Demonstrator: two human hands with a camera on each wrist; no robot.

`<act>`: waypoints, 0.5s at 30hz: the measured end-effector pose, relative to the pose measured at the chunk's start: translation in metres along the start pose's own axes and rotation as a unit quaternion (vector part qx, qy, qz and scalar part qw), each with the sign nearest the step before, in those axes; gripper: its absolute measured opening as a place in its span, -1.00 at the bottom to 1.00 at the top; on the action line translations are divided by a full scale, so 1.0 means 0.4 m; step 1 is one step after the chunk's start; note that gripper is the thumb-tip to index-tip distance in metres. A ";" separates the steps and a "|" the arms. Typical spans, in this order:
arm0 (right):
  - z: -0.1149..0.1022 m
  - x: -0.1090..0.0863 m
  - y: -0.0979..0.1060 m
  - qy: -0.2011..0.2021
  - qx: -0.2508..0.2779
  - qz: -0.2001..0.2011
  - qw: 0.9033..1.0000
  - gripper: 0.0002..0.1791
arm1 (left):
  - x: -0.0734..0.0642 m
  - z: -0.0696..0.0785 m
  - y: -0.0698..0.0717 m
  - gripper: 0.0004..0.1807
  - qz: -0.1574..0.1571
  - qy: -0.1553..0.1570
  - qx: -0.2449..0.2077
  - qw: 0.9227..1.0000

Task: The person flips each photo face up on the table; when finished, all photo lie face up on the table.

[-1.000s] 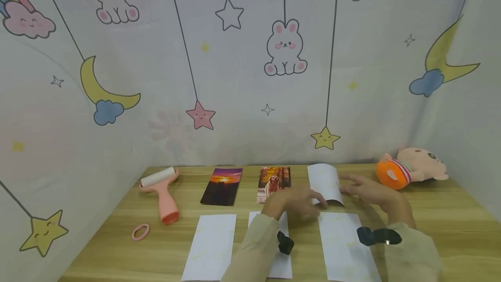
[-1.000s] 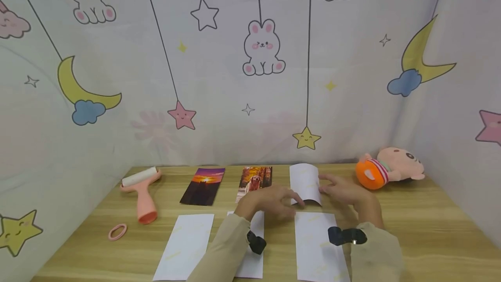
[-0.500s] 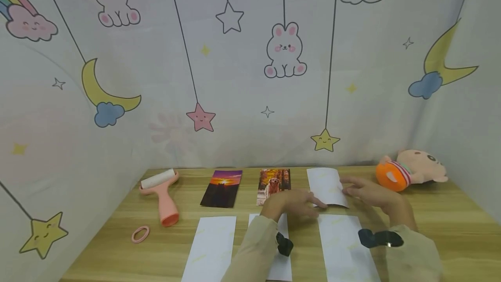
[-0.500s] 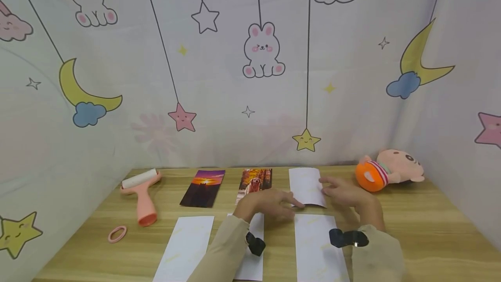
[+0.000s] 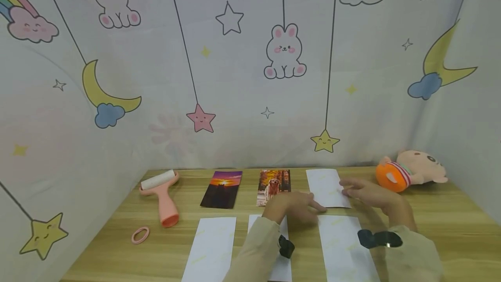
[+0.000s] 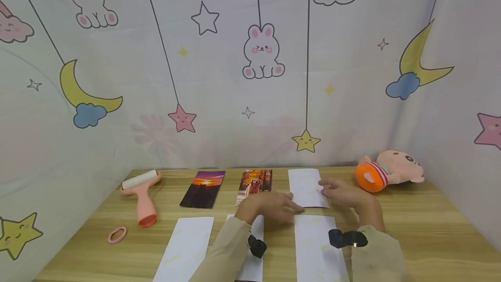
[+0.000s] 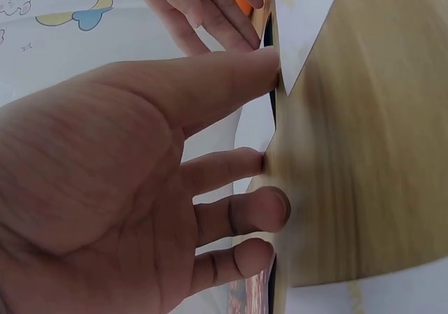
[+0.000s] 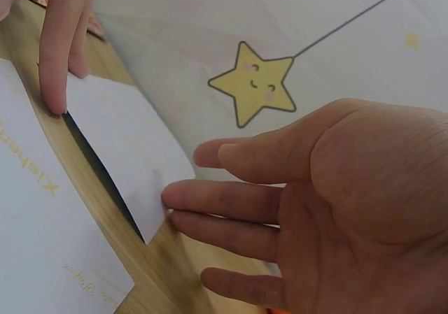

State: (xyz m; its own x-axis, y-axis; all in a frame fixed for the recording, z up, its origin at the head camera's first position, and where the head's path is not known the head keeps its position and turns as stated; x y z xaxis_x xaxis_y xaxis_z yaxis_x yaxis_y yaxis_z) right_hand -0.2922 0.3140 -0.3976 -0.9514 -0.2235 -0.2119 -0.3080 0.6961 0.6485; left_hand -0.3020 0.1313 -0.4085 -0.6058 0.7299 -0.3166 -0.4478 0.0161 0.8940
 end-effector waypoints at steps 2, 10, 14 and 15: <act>-0.004 0.003 -0.005 -0.001 0.003 -0.004 1.000 -0.38 | 0.001 0.001 -0.001 -0.52 0.000 0.004 0.008 1.000; -0.023 0.008 -0.034 -0.011 0.028 -0.037 0.999 -0.26 | 0.001 0.008 0.001 -0.50 -0.002 0.010 0.021 1.000; -0.022 0.006 -0.022 0.010 0.001 -0.028 1.000 -0.36 | -0.001 0.011 0.000 -0.50 -0.002 -0.005 0.015 1.000; -0.019 0.005 -0.017 0.015 -0.005 -0.024 1.000 -0.39 | -0.001 0.012 0.000 -0.50 -0.002 -0.011 0.014 1.000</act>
State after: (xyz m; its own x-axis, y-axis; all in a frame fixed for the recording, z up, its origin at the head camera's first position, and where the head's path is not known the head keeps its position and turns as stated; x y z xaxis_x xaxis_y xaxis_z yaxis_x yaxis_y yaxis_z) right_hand -0.2920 0.3035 -0.3970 -0.9353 -0.2759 -0.2213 -0.3526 0.6773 0.6457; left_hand -0.2988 0.1342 -0.4069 -0.5894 0.7445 -0.3137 -0.4318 0.0379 0.9012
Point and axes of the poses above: each hand's wrist, its own x-axis towards the middle knuckle, its own y-axis out of the back of the hand, z = x × y, the point moved 7 cm from there along x, towards the middle knuckle, and after that the axes turned 1 degree about -x, right-handed, at the moved point
